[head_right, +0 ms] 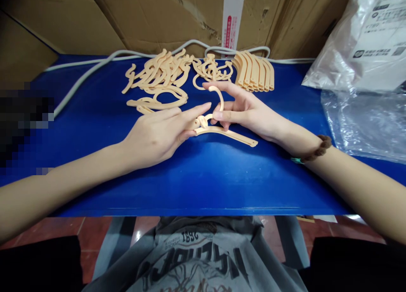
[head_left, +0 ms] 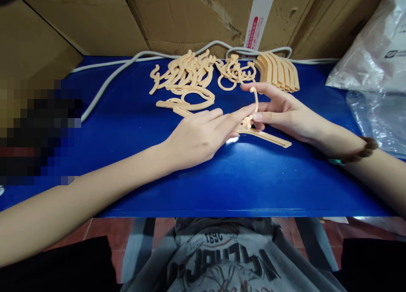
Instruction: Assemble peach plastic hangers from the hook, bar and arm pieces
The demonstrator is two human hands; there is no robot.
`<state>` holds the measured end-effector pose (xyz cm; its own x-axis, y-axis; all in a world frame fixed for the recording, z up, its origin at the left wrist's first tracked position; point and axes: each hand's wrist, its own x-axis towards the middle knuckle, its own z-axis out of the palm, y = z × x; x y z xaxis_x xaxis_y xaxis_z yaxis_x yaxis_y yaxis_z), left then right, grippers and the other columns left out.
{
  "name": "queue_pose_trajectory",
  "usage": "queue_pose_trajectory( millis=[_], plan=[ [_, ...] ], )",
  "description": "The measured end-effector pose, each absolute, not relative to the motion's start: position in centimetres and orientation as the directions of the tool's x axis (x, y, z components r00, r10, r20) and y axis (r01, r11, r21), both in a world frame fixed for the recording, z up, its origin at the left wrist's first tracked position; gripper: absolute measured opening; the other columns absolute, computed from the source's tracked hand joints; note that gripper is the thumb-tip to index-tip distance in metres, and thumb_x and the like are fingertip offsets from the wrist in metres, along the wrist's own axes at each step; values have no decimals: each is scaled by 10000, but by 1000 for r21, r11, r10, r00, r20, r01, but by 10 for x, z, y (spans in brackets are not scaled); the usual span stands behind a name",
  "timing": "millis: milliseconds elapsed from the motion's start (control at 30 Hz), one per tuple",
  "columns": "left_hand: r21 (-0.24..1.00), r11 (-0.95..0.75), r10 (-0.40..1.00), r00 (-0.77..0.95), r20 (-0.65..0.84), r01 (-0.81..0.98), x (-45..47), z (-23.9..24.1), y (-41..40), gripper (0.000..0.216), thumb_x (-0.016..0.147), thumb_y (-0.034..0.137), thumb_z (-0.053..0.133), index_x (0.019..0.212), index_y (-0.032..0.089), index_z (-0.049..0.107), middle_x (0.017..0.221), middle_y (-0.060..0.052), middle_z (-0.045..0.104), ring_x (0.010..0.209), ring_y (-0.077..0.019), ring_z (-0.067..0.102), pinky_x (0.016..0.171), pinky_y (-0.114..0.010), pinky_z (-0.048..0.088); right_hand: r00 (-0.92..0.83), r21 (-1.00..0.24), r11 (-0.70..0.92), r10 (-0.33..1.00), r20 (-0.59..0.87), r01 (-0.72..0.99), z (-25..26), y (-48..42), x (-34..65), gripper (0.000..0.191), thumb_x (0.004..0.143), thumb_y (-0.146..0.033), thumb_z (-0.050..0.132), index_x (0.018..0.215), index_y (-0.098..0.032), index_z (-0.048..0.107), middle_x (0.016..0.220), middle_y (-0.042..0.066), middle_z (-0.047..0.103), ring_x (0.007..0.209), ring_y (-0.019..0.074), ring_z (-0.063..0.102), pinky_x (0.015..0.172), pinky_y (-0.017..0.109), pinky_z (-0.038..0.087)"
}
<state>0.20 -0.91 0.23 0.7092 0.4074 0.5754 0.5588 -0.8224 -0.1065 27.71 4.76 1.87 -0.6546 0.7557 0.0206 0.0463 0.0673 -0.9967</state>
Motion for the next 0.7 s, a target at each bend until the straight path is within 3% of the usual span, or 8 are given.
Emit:
queue_pose_trajectory(
  millis=[167,367,467,700],
  plan=[
    [-70,-823,422,690,589,563,2,1,-11,581,1321,372,188,1654,147,607,1020,-54,845,805,-176,783,707,-284,556,-662,-994,96,749,36,54,21,48,278,659,904,-495,1020,1461,-317,716,932,-48,737,848,153,735,730,255,636],
    [-141,-842,351,728,589,520,2,1,-9,401,1289,205,370,1502,149,706,1012,-27,851,872,-165,811,711,-294,537,-649,-987,137,760,49,85,20,50,282,654,924,-487,1012,1477,-307,711,893,-48,726,750,148,685,667,272,606],
    [-147,-837,358,730,583,528,3,3,-9,371,1260,153,436,1523,163,699,1047,-19,867,856,-159,810,673,-311,515,-644,-984,155,763,60,91,20,50,282,619,927,-476,1008,1452,-317,720,889,-40,730,728,155,659,616,276,585],
    [-199,-802,397,753,525,562,1,4,-10,400,1257,174,427,1546,186,704,1004,-23,855,879,-159,815,678,-299,501,-648,-980,180,757,81,89,20,49,280,593,931,-485,1001,1430,-314,730,893,-37,730,766,160,661,601,266,576]
  ],
)
